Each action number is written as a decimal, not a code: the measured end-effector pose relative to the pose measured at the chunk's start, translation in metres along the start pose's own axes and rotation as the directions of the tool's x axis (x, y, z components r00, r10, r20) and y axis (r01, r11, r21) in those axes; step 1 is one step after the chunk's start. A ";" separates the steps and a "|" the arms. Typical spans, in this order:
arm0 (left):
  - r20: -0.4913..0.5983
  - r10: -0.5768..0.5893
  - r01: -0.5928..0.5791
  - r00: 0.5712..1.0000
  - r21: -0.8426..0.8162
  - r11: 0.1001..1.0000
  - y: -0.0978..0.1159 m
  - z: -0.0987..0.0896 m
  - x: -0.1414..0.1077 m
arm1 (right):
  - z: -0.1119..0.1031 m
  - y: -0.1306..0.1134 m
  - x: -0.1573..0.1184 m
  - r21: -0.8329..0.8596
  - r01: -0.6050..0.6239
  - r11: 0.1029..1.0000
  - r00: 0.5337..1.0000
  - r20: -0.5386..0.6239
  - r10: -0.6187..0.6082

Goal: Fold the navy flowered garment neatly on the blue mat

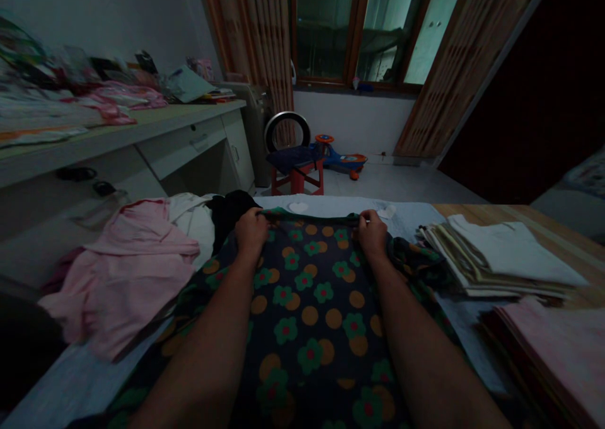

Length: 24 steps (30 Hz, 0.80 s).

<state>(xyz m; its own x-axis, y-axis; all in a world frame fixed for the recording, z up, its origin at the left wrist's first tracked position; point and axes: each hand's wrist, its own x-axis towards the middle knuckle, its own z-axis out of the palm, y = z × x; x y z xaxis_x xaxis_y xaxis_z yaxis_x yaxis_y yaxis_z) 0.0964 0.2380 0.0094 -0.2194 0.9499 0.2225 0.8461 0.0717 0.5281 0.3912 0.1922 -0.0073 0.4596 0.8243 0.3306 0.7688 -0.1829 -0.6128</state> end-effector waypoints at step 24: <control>0.321 0.279 -0.370 0.905 0.271 0.889 0.045 0.042 -0.052 | 0.013 -0.005 -0.017 -0.310 0.348 0.885 0.914 0.323 -0.246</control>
<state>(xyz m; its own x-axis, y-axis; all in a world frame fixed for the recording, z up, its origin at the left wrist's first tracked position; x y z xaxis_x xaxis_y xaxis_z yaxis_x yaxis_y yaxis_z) 0.1661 0.2046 -0.0128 0.1934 0.9774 0.0851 0.9647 -0.2052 0.1650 0.3738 0.1863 -0.0197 0.0871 0.9714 0.2207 0.9780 -0.0412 -0.2046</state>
